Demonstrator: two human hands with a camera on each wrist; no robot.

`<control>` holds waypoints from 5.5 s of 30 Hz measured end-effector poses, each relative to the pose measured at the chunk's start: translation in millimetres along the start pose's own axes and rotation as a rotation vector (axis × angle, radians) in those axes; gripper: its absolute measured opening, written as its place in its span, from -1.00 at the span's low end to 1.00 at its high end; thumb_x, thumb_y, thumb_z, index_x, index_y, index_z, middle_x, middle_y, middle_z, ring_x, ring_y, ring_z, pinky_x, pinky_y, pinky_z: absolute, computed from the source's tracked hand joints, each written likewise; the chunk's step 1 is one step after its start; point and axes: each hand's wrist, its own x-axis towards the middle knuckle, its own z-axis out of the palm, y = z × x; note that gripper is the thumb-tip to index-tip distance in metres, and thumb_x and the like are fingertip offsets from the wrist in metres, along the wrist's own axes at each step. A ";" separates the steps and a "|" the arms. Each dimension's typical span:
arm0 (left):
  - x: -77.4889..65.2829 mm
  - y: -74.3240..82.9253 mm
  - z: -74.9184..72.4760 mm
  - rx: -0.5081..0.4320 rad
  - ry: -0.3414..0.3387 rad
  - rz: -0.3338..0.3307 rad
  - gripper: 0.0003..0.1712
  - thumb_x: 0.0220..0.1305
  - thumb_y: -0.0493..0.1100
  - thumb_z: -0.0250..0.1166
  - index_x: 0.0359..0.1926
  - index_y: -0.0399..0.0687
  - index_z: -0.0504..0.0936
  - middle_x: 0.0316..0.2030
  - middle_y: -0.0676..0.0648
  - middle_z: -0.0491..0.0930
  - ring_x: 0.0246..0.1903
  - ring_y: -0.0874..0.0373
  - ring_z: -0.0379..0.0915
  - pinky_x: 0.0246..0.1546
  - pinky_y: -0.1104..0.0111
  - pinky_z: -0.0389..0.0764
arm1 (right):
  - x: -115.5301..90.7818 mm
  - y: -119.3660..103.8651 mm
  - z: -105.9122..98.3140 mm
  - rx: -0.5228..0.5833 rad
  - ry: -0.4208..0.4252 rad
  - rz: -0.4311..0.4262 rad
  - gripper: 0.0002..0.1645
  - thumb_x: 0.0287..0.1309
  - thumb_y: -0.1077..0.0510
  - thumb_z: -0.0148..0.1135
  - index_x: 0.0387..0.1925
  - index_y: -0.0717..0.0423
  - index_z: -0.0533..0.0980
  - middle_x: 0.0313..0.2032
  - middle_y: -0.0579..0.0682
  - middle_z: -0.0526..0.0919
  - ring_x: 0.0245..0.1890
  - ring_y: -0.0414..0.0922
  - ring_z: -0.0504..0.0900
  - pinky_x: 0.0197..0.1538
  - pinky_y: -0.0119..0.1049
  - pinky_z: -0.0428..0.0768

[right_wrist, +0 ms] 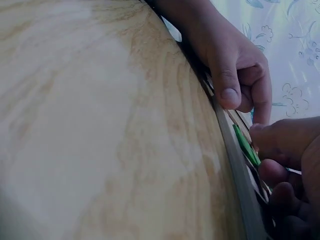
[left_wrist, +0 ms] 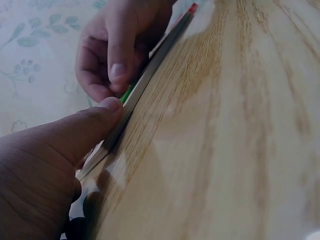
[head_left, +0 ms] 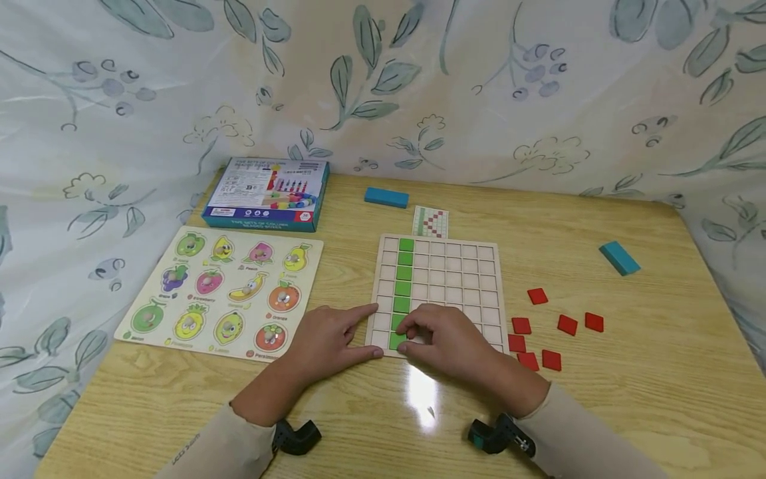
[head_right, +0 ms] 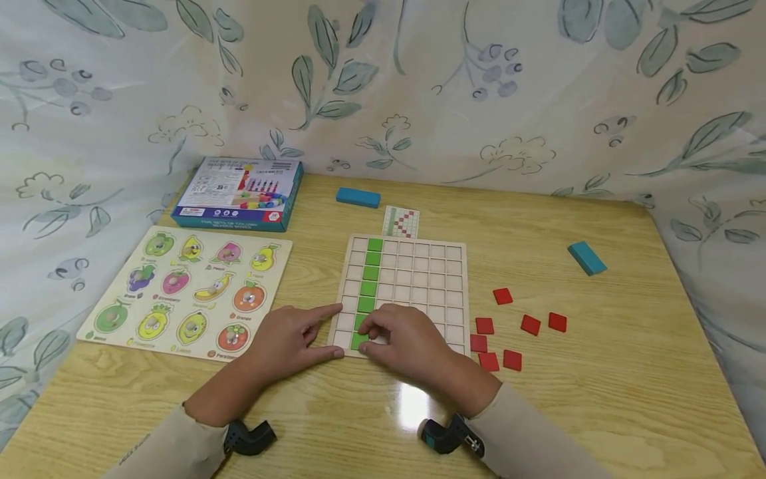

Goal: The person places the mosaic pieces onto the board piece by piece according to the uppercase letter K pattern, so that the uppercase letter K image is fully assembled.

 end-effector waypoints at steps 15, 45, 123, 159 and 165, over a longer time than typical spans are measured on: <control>0.6 0.3 0.8 0.010 -0.004 -0.010 -0.10 0.15 0.44 0.51 0.40 0.10 0.65 -0.71 0.28 0.15 -0.65 0.38 0.01 -0.43 0.33 0.31 | -20.7 9.0 -23.5 0.050 0.015 -0.041 -0.76 0.23 0.11 0.58 -0.08 -0.13 0.75 -0.27 -0.37 0.65 -0.44 -0.31 0.51 -0.32 -0.34 0.53; -2.4 -0.1 1.5 0.014 -0.010 -0.018 -0.11 0.17 0.44 0.49 0.40 0.11 0.66 -0.71 0.29 0.16 -0.65 0.38 0.00 -0.43 0.34 0.30 | -106.7 58.6 -102.6 -0.102 0.272 0.225 -0.59 0.22 0.23 0.58 0.09 -0.03 0.70 -0.21 -0.12 0.68 -0.45 -0.22 0.51 -0.50 -0.35 0.47; -2.7 2.3 2.2 0.028 -0.013 -0.033 -0.11 0.20 0.47 0.46 0.42 0.14 0.65 -0.64 0.09 0.59 -0.56 0.30 0.38 -0.27 0.22 0.51 | -125.1 127.1 -162.3 -0.281 0.236 0.463 -0.58 0.39 0.08 0.47 0.21 0.07 0.64 0.11 0.17 0.62 -0.36 -0.17 0.55 -0.38 -0.33 0.50; -2.2 2.6 1.1 0.046 -0.014 -0.028 -0.11 0.19 0.47 0.47 0.43 0.15 0.64 -0.76 0.21 0.32 -0.61 0.31 0.26 -0.30 0.23 0.50 | 23.2 102.2 -125.0 -0.099 0.132 0.342 -0.61 0.37 0.11 0.47 0.19 0.01 0.68 0.10 0.06 0.60 -0.23 0.03 0.53 -0.24 -0.16 0.54; -2.2 3.2 0.9 0.050 -0.018 -0.030 -0.10 0.18 0.47 0.47 0.43 0.15 0.64 -0.76 0.21 0.31 -0.61 0.30 0.24 -0.32 0.24 0.49 | 34.1 101.8 -120.6 -0.108 0.121 0.320 -0.64 0.39 0.10 0.45 0.16 0.06 0.68 0.15 0.08 0.61 -0.22 0.04 0.52 -0.20 -0.11 0.53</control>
